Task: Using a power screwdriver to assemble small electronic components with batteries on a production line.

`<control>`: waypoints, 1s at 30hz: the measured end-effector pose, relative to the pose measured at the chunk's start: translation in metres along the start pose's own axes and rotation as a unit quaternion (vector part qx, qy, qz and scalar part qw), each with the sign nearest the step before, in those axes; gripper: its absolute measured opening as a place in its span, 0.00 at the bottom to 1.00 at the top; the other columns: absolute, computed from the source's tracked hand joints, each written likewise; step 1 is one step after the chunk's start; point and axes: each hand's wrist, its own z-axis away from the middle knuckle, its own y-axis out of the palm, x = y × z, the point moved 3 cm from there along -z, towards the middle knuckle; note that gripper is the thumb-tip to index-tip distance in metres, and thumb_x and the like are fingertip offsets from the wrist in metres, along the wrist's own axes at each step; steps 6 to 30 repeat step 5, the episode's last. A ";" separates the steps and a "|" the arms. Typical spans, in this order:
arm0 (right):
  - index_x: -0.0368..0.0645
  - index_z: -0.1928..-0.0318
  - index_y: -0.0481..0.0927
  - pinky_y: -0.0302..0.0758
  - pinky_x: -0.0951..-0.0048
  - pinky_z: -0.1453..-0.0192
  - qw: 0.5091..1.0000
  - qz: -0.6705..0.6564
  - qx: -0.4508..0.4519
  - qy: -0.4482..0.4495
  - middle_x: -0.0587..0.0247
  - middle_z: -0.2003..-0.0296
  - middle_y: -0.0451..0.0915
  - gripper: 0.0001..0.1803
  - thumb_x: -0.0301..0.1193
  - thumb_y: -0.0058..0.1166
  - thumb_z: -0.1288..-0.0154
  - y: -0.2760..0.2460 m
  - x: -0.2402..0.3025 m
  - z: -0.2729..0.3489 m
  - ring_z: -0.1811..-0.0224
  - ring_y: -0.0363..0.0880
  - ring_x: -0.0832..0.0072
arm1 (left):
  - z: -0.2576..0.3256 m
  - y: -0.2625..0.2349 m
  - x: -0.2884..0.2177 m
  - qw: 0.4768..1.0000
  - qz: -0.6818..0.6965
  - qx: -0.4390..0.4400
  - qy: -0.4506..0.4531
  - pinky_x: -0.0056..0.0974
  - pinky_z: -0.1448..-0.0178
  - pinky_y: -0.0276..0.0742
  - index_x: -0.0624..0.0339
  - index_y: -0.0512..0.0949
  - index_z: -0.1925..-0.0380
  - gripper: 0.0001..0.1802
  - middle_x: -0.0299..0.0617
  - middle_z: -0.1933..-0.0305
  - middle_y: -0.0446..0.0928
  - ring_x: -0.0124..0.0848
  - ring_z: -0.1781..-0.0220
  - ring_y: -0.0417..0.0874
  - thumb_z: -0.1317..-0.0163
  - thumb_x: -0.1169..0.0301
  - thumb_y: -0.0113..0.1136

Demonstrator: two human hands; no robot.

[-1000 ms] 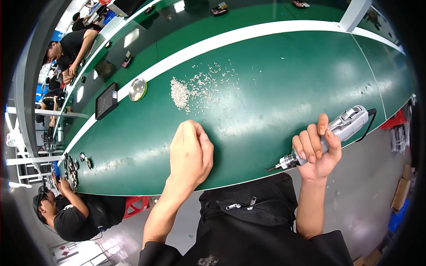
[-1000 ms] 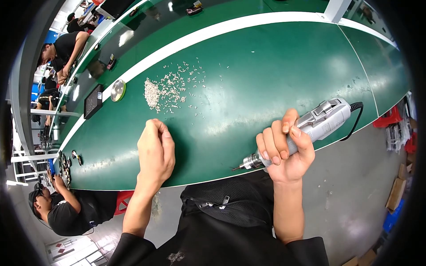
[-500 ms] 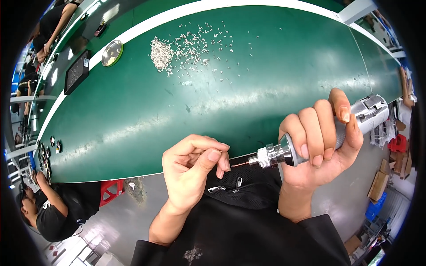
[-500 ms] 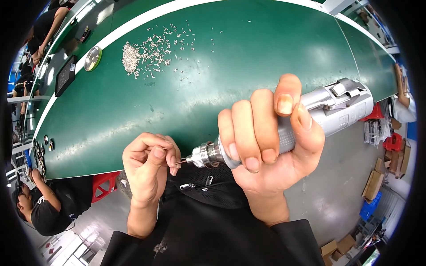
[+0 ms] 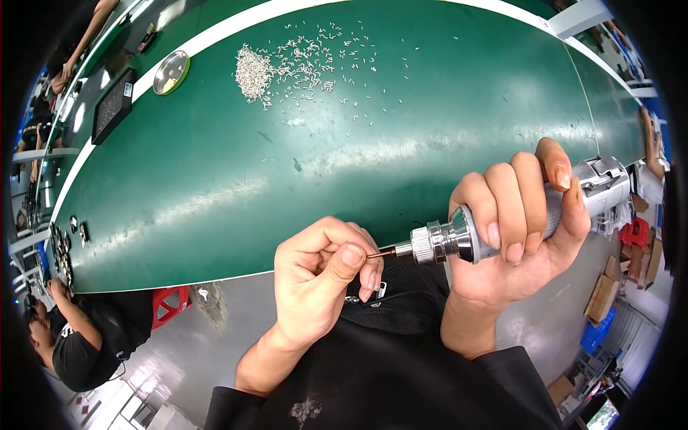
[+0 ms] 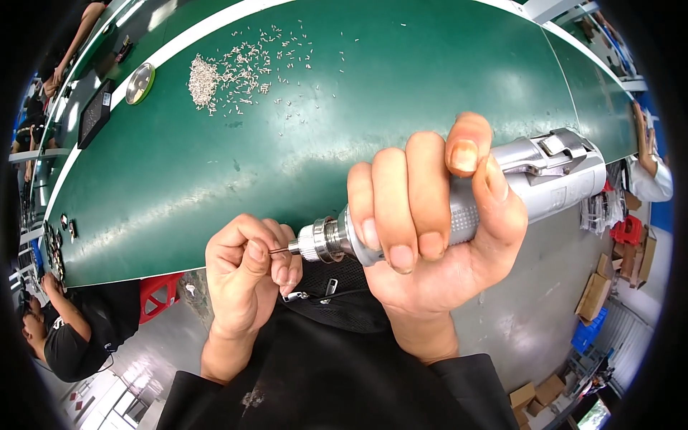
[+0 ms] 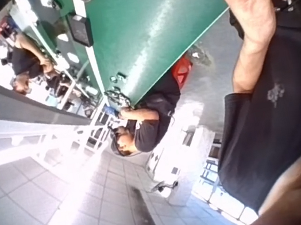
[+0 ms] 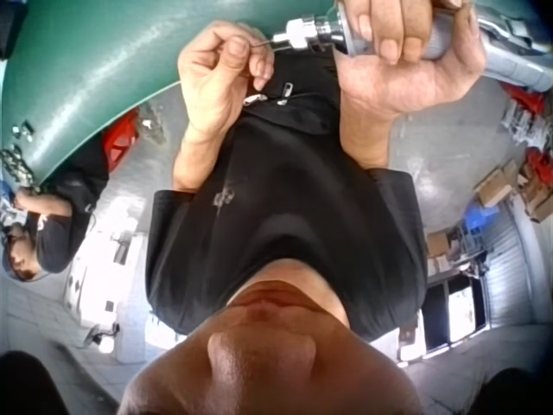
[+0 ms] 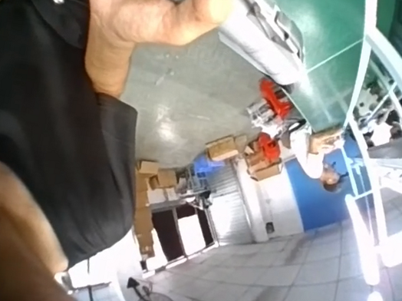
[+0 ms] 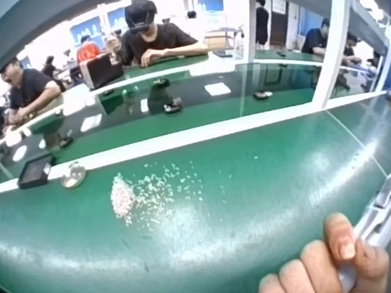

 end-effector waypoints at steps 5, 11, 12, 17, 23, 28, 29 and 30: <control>0.42 0.60 0.67 0.65 0.75 0.72 0.999 0.035 0.027 -0.002 0.73 0.87 0.63 0.08 0.33 0.46 0.32 0.002 0.003 0.002 0.86 0.62 0.81 | 0.003 -0.001 -0.005 0.986 -0.162 -0.029 0.023 0.31 0.73 0.72 0.70 0.73 0.69 0.09 0.47 0.75 0.75 0.28 0.77 0.74 0.31 0.74 0.52; 0.42 0.60 0.67 0.65 0.75 0.72 0.999 0.035 0.027 -0.002 0.73 0.87 0.63 0.08 0.33 0.46 0.32 0.002 0.003 0.002 0.86 0.62 0.81 | 0.003 -0.001 -0.005 0.986 -0.162 -0.029 0.023 0.31 0.73 0.72 0.70 0.73 0.69 0.09 0.47 0.75 0.75 0.28 0.77 0.74 0.31 0.74 0.52; 0.42 0.60 0.67 0.65 0.75 0.72 0.999 0.035 0.027 -0.002 0.73 0.87 0.63 0.08 0.33 0.46 0.32 0.002 0.003 0.002 0.86 0.62 0.81 | 0.003 -0.001 -0.005 0.986 -0.162 -0.029 0.023 0.31 0.73 0.72 0.70 0.73 0.69 0.09 0.47 0.75 0.75 0.28 0.77 0.74 0.31 0.74 0.52; 0.42 0.60 0.67 0.65 0.75 0.72 0.999 0.035 0.027 -0.002 0.73 0.87 0.63 0.08 0.33 0.46 0.32 0.002 0.003 0.002 0.86 0.62 0.81 | 0.003 -0.001 -0.005 0.986 -0.162 -0.029 0.023 0.31 0.73 0.72 0.70 0.73 0.69 0.09 0.47 0.75 0.75 0.28 0.77 0.74 0.31 0.74 0.52; 0.42 0.60 0.67 0.65 0.75 0.72 0.999 0.035 0.027 -0.002 0.73 0.87 0.63 0.08 0.33 0.46 0.32 0.002 0.003 0.002 0.86 0.62 0.81 | 0.003 -0.001 -0.005 0.986 -0.162 -0.029 0.023 0.31 0.73 0.72 0.70 0.73 0.69 0.09 0.47 0.75 0.75 0.28 0.77 0.74 0.31 0.74 0.52; 0.42 0.60 0.67 0.65 0.75 0.72 0.999 0.035 0.027 -0.002 0.73 0.87 0.63 0.08 0.33 0.46 0.32 0.002 0.003 0.002 0.86 0.62 0.81 | 0.003 -0.001 -0.005 0.986 -0.162 -0.029 0.023 0.31 0.73 0.72 0.70 0.73 0.69 0.09 0.47 0.75 0.75 0.28 0.77 0.74 0.31 0.74 0.52; 0.42 0.60 0.67 0.65 0.75 0.72 0.999 0.035 0.027 -0.002 0.73 0.87 0.63 0.08 0.33 0.46 0.32 0.002 0.003 0.002 0.86 0.62 0.81 | 0.003 -0.001 -0.005 0.986 -0.162 -0.029 0.023 0.31 0.73 0.72 0.70 0.73 0.69 0.09 0.47 0.75 0.75 0.28 0.77 0.74 0.31 0.74 0.52; 0.42 0.60 0.67 0.65 0.75 0.72 0.999 0.035 0.027 -0.002 0.73 0.87 0.63 0.08 0.33 0.46 0.32 0.002 0.003 0.002 0.86 0.62 0.81 | 0.003 -0.001 -0.005 0.986 -0.162 -0.029 0.023 0.31 0.73 0.72 0.70 0.73 0.69 0.09 0.47 0.75 0.75 0.28 0.77 0.74 0.31 0.74 0.52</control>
